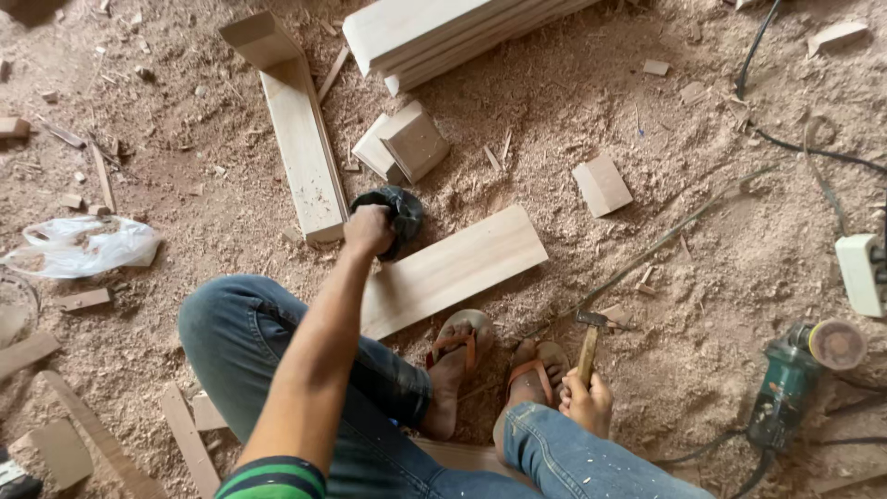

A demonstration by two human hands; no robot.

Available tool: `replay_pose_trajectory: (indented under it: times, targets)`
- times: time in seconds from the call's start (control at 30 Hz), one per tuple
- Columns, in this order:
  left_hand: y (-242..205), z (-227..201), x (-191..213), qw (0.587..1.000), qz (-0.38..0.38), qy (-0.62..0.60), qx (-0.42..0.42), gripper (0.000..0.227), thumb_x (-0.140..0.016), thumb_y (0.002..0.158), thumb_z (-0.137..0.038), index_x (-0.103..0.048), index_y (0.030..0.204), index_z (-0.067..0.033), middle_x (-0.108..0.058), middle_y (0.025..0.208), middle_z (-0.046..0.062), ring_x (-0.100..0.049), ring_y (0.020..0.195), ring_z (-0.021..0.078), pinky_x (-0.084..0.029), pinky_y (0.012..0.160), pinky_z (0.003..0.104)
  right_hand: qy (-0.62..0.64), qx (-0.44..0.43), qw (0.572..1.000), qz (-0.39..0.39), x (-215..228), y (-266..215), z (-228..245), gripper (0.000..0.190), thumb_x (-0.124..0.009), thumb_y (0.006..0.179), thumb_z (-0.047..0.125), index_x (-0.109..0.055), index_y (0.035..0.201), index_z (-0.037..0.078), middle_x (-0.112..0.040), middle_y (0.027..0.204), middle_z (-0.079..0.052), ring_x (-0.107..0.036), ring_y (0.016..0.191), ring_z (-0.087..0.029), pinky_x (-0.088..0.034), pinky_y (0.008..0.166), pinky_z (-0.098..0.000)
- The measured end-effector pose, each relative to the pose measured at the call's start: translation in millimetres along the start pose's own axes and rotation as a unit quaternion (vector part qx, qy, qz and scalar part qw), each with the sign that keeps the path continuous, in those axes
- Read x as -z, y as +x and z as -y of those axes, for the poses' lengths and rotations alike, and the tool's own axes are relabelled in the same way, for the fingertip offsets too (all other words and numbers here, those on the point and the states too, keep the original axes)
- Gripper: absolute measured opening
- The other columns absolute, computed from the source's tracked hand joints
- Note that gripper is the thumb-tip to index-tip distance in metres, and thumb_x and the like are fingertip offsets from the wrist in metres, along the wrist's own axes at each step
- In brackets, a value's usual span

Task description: The person assembles a rectangular wooden frame by hand, using a hammer to drive nails into pre-drilled holes. They repeatedly align and tap the pieces together, then flip the frame to work on different sides.

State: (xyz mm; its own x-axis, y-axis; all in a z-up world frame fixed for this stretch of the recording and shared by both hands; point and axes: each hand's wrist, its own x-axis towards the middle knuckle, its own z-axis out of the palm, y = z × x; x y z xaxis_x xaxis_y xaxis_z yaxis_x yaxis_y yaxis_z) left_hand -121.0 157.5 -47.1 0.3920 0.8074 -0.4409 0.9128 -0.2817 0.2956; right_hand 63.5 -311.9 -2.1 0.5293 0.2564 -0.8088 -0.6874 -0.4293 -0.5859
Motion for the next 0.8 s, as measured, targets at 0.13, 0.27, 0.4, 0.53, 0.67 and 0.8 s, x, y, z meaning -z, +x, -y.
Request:
replay_pose_trajectory:
  times: [0.13,0.27,0.4,0.53,0.67,0.8]
  targets:
    - [1,3,-33,0.989,-0.094,0.084,-0.073,0.009,-0.067,0.089,-0.009,-0.076,0.090,-0.0071,-0.068,0.095,0.015,-0.070,0.084,0.0324,-0.057,0.071,0.048,0.018,0.011,1.000,0.012,-7,4,6,0.008,-0.062,0.092,0.006,-0.056,0.097,0.005,-0.050,0.068,-0.003,-0.043,0.050,-0.009,-0.033,0.039,-0.0260]
    - [5,8,-38,0.980,-0.010,0.171,-0.105,0.029,-0.072,0.076,-0.003,-0.067,0.105,-0.0005,-0.063,0.100,0.019,-0.069,0.084,0.0324,-0.058,0.068,0.043,-0.019,0.018,1.000,0.003,-8,0,7,0.008,-0.062,0.092,0.008,-0.058,0.098,0.005,-0.051,0.069,-0.003,-0.042,0.050,-0.009,-0.034,0.039,-0.0257]
    - [7,20,-42,0.973,0.002,0.181,-0.141,0.055,-0.075,0.066,-0.001,-0.058,0.118,0.0056,-0.060,0.106,0.021,-0.070,0.081,0.0314,-0.059,0.065,0.040,-0.019,0.026,0.999,0.009,-12,1,6,0.010,-0.062,0.091,0.007,-0.059,0.099,0.004,-0.051,0.069,-0.003,-0.043,0.051,-0.008,-0.034,0.040,-0.0255]
    - [14,28,-50,0.967,0.030,0.215,-0.136,0.039,-0.071,0.078,-0.001,-0.062,0.116,0.0017,-0.067,0.097,0.017,-0.071,0.079,0.0284,-0.059,0.065,0.040,-0.027,0.015,1.000,-0.007,-11,4,-7,0.010,-0.063,0.091,0.010,-0.061,0.099,0.004,-0.052,0.069,-0.003,-0.043,0.051,-0.008,-0.035,0.041,-0.0261]
    - [9,24,-31,0.971,-0.051,0.177,-0.153,0.010,-0.069,0.088,-0.006,-0.070,0.098,-0.0058,-0.070,0.095,0.017,-0.071,0.078,0.0287,-0.059,0.070,0.042,-0.074,0.062,0.995,-0.004,0,8,-23,0.014,-0.064,0.093,0.017,-0.061,0.093,0.003,-0.058,0.068,-0.002,-0.048,0.052,-0.009,-0.040,0.044,-0.0278]
    - [-13,-10,25,0.993,-0.080,0.086,0.004,0.016,-0.053,0.111,-0.013,-0.062,0.101,-0.0043,-0.071,0.089,0.017,-0.068,0.073,0.0256,-0.059,0.063,0.041,-0.115,0.069,0.991,-0.017,5,11,-27,0.025,-0.066,0.096,0.023,-0.062,0.087,0.000,-0.057,0.063,-0.004,-0.049,0.051,-0.011,-0.041,0.044,-0.0299]
